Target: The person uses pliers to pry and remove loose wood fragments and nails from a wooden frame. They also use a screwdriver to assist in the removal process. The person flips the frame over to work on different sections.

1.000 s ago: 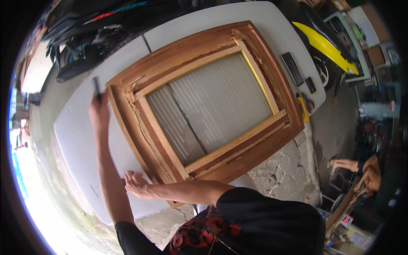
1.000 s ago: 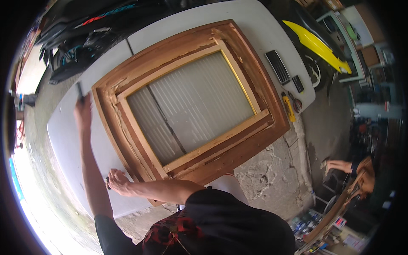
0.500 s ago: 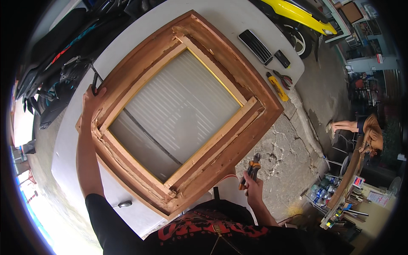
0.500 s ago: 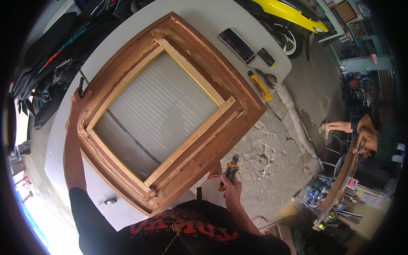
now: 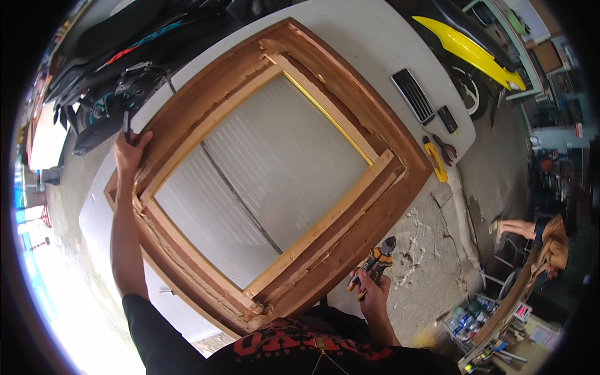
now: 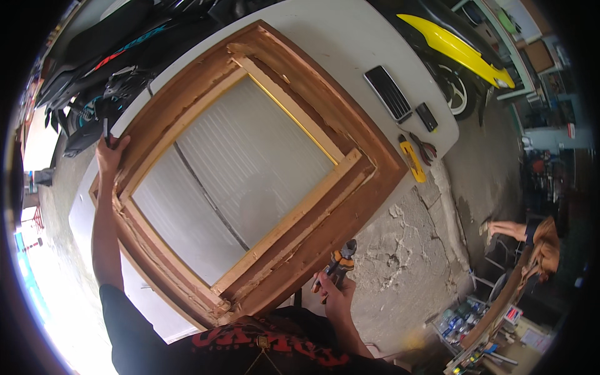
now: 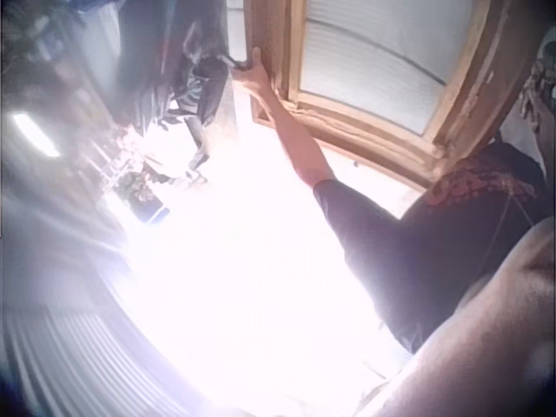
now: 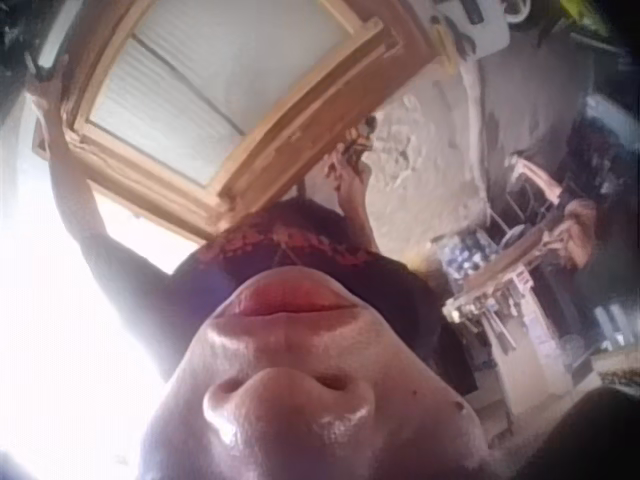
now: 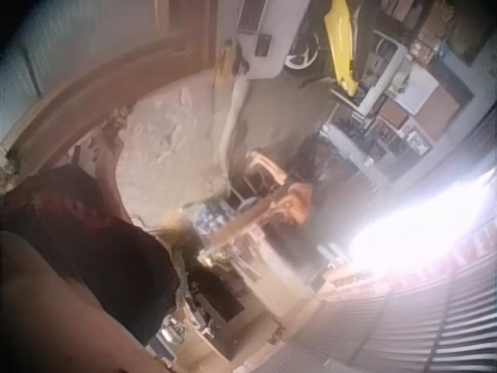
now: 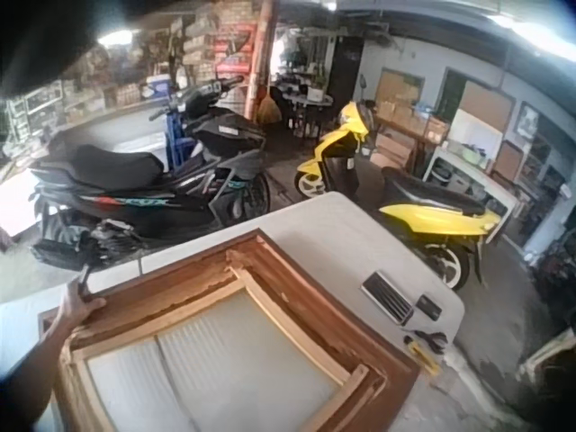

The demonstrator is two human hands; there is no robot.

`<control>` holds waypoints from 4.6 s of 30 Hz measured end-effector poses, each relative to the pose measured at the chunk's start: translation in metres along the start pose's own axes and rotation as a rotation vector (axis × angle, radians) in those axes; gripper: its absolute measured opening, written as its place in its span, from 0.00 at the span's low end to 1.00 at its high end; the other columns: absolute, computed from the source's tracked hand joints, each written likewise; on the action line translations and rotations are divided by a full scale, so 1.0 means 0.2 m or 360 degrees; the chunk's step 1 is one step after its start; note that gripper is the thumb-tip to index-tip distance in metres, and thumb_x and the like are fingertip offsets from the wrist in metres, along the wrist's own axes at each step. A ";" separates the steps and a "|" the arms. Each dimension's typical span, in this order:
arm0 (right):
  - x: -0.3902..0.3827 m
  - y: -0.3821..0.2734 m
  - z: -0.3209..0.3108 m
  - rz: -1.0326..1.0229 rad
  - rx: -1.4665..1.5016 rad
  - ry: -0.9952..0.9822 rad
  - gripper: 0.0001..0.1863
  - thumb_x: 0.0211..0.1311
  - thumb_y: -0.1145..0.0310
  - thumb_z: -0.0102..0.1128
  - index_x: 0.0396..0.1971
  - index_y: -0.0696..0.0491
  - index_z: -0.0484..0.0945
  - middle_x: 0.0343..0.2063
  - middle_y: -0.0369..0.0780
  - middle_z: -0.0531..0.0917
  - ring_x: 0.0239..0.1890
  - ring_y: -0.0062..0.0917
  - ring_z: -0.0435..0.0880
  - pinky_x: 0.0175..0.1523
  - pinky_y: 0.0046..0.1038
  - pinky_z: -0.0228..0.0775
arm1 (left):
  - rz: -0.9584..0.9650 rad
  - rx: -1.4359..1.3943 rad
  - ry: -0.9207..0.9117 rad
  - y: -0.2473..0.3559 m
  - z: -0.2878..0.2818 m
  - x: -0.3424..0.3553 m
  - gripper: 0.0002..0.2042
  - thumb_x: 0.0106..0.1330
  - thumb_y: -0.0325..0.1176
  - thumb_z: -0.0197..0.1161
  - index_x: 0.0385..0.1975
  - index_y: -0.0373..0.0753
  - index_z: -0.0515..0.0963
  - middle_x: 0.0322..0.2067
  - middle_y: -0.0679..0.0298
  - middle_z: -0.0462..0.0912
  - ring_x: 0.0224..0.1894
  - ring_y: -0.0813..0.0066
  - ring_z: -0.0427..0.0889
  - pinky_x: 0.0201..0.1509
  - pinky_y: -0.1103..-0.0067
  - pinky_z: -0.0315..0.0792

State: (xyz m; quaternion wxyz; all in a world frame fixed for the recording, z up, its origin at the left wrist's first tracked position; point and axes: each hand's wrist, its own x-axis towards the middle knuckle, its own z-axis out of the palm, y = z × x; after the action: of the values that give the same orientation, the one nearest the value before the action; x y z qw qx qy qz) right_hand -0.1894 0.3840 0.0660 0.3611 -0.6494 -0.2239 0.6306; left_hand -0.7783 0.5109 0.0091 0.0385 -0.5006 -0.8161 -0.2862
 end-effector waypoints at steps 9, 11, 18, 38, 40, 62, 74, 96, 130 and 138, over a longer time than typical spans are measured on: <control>0.65 -0.45 0.23 -0.0189 -0.0291 -0.0571 0.14 0.59 0.60 0.62 0.24 0.56 0.78 0.19 0.32 0.77 0.16 0.10 0.63 0.21 0.16 0.52 | -0.0647 0.0271 0.0295 -0.26 -0.47 -0.41 0.25 0.45 0.50 0.76 0.21 0.37 0.68 0.16 0.70 0.66 0.20 0.77 0.63 0.25 0.77 0.63; 0.88 -0.57 0.26 -0.0229 -0.0430 -0.0712 0.15 0.57 0.57 0.64 0.24 0.54 0.79 0.20 0.32 0.78 0.15 0.09 0.62 0.21 0.16 0.50 | -0.0803 0.0220 0.0406 -0.12 -0.46 -0.60 0.24 0.46 0.48 0.76 0.21 0.39 0.68 0.17 0.72 0.64 0.20 0.78 0.62 0.25 0.78 0.62; 1.49 -0.98 0.53 -0.0378 -0.0883 -0.1109 0.25 0.46 0.46 0.69 0.12 0.52 0.74 0.11 0.32 0.74 0.12 0.14 0.60 0.20 0.21 0.46 | -0.1669 0.0318 0.0426 0.25 -0.41 -1.34 0.26 0.42 0.50 0.78 0.14 0.42 0.65 0.14 0.72 0.65 0.18 0.78 0.60 0.23 0.77 0.60; 1.10 -1.11 -0.21 0.0076 -0.0935 -0.1400 0.28 0.68 0.48 0.46 0.11 0.50 0.63 0.42 0.51 0.80 0.35 0.22 0.80 0.23 0.17 0.68 | -0.1726 -0.0092 0.0210 0.74 -0.31 -2.09 0.24 0.61 0.54 0.60 0.41 0.36 0.78 0.28 0.63 0.77 0.36 0.70 0.78 0.44 0.72 0.72; 1.00 -1.04 -0.37 0.0313 -0.0911 -0.1337 0.30 0.69 0.45 0.41 0.10 0.50 0.61 0.43 0.52 0.80 0.37 0.27 0.81 0.26 0.20 0.73 | -0.1913 0.0194 0.0041 0.39 -0.37 -2.31 0.26 0.62 0.56 0.57 0.42 0.35 0.77 0.29 0.60 0.79 0.36 0.70 0.79 0.43 0.74 0.72; 0.49 -0.36 -0.25 0.1266 -0.0867 -0.1712 0.30 0.70 0.48 0.39 0.14 0.55 0.68 0.52 0.57 0.72 0.47 0.32 0.77 0.39 0.25 0.72 | -0.0439 0.0141 -0.0054 1.45 -0.21 -2.03 0.23 0.51 0.21 0.69 0.49 0.35 0.74 0.51 0.54 0.75 0.53 0.62 0.74 0.55 0.71 0.70; 0.46 -0.27 -0.17 0.1112 -0.1074 -0.1745 0.23 0.69 0.57 0.49 0.49 0.64 0.73 0.19 0.28 0.65 0.23 0.10 0.62 0.30 0.15 0.53 | -0.0437 0.0035 -0.0346 1.51 -0.03 -1.99 0.24 0.47 0.27 0.66 0.48 0.40 0.74 0.42 0.61 0.78 0.43 0.61 0.71 0.52 0.69 0.62; 0.48 -0.13 -0.11 0.0639 -0.0953 -0.1569 0.20 0.66 0.60 0.54 0.18 0.57 0.69 0.40 0.53 0.81 0.41 0.33 0.82 0.44 0.30 0.74 | -0.0199 -0.0233 -0.0278 1.41 0.01 -2.09 0.13 0.53 0.28 0.66 0.39 0.40 0.76 0.30 0.64 0.75 0.31 0.65 0.71 0.36 0.72 0.64; 0.47 -0.11 -0.09 0.0626 -0.0853 -0.1521 0.17 0.63 0.65 0.58 0.17 0.58 0.72 0.38 0.53 0.82 0.38 0.32 0.84 0.41 0.31 0.76 | -0.0096 -0.0015 -0.0307 1.31 -0.10 -2.05 0.17 0.50 0.30 0.66 0.42 0.43 0.78 0.32 0.69 0.76 0.26 0.73 0.77 0.26 0.79 0.73; 0.48 -0.10 -0.10 0.0552 -0.0912 -0.1470 0.20 0.62 0.64 0.59 0.13 0.55 0.67 0.36 0.54 0.82 0.36 0.33 0.84 0.40 0.30 0.75 | -0.0062 -0.0136 -0.0483 1.28 -0.07 -2.03 0.10 0.49 0.30 0.66 0.31 0.44 0.75 0.33 0.69 0.74 0.29 0.72 0.77 0.28 0.77 0.72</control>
State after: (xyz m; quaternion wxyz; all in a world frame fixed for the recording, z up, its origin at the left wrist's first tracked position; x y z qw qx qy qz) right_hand -0.1558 0.4656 0.0168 -0.0737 -0.4056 -0.4108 0.8132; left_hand -0.3654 0.2660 -0.0118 -0.1119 -0.5234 -0.8092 -0.2424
